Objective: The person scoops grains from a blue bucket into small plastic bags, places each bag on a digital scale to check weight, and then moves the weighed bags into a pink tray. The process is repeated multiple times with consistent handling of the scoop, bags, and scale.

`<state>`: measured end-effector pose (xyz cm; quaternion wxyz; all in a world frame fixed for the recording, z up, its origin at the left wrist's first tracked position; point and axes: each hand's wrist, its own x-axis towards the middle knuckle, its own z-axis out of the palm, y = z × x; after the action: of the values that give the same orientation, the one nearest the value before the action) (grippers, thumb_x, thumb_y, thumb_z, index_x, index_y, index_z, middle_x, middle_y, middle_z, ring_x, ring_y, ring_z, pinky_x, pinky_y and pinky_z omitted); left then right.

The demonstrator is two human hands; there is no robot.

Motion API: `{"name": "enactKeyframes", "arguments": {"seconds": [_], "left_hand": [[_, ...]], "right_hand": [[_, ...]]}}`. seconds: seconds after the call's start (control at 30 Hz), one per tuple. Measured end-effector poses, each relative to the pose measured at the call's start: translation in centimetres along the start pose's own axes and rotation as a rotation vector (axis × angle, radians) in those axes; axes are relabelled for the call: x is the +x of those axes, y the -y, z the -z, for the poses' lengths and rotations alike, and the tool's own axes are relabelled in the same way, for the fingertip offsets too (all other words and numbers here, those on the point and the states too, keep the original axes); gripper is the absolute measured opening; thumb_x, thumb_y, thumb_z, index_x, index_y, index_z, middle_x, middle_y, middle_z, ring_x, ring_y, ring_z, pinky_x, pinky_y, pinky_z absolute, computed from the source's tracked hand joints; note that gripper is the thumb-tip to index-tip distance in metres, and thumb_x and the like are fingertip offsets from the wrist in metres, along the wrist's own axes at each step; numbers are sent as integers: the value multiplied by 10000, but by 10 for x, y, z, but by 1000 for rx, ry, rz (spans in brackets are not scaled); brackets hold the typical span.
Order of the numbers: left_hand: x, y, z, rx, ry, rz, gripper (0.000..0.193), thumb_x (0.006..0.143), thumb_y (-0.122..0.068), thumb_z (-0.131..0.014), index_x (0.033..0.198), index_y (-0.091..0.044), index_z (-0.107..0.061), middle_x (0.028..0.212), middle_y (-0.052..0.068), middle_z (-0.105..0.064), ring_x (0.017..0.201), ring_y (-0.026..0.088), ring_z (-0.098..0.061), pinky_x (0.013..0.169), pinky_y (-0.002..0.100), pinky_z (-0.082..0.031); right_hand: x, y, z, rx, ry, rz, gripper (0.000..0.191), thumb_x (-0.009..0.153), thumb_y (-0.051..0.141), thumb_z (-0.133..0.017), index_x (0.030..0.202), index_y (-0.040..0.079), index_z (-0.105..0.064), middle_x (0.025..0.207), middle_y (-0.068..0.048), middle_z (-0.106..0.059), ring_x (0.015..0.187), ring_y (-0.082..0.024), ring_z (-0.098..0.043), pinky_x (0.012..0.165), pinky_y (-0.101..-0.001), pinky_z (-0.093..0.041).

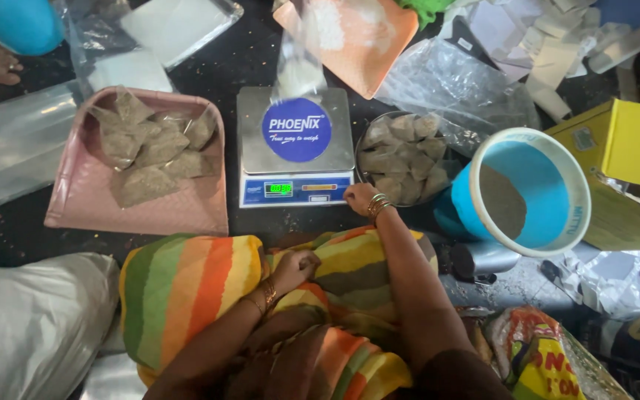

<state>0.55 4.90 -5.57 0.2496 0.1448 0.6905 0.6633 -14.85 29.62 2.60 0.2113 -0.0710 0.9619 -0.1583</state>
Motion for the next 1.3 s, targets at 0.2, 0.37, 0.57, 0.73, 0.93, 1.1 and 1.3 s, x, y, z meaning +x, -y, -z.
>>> {"name": "enactKeyframes", "arguments": {"seconds": [0.2, 0.37, 0.57, 0.73, 0.93, 1.1, 1.3], "left_hand": [[4, 5, 1, -36, -28, -18, 143, 940, -16, -607, 1018, 0, -726, 804, 66, -732, 705, 81, -663, 627, 259, -523], [13, -14, 27, 1, -139, 66, 160, 963, -103, -637, 1078, -40, -729, 864, 57, -768, 733, 97, -708, 636, 255, -557], [27, -82, 130, 241, -369, 31, 171, 937, -125, -622, 1052, -80, -741, 825, 62, -768, 681, 169, -737, 616, 296, -580], [26, -113, 221, 722, -663, -64, 184, 879, -218, -678, 953, -79, -775, 902, 175, -752, 803, 333, -732, 721, 412, -567], [10, -95, 256, 875, -608, 174, 368, 907, -377, -687, 952, -19, -762, 955, 257, -709, 885, 449, -690, 778, 509, -548], [20, -80, 237, 814, -433, 296, 372, 950, -363, -614, 1038, -31, -758, 1070, 257, -717, 1002, 430, -698, 894, 504, -557], [18, -89, 231, 999, -172, 453, 344, 860, -196, -611, 1167, -99, -730, 1212, 216, -693, 1146, 379, -660, 986, 484, -519]], "right_hand": [[-1, 0, 1, 24, 1, 19, 211, 891, 215, -622, 1015, 170, -786, 1082, -121, -750, 1006, -330, -703, 926, -430, -544], [-7, 2, 3, 27, -12, 9, 197, 896, 213, -620, 994, 172, -786, 1062, -120, -751, 986, -332, -698, 897, -434, -547], [-24, 2, -4, -357, 288, 16, 278, 797, 255, -696, 1010, 109, -800, 1070, -115, -782, 1025, -281, -756, 885, -409, -603], [-51, 31, -40, -377, 444, -190, 547, 970, 564, -541, 1199, 97, -712, 1275, -142, -677, 1202, -328, -638, 1016, -478, -483], [-91, 122, -109, -416, 293, 280, 336, 925, 236, -548, 1191, 110, -709, 1073, -137, -741, 999, -361, -713, 802, -513, -556], [-126, 202, -111, -98, 358, 393, 743, 815, 198, -700, 1391, -156, -390, 927, -222, -731, 881, -385, -741, 756, -454, -581], [-158, 301, -54, 353, 39, 1128, 409, 853, 134, -633, 1252, 58, -580, 1180, -161, -640, 1102, -351, -645, 918, -452, -561]]}}
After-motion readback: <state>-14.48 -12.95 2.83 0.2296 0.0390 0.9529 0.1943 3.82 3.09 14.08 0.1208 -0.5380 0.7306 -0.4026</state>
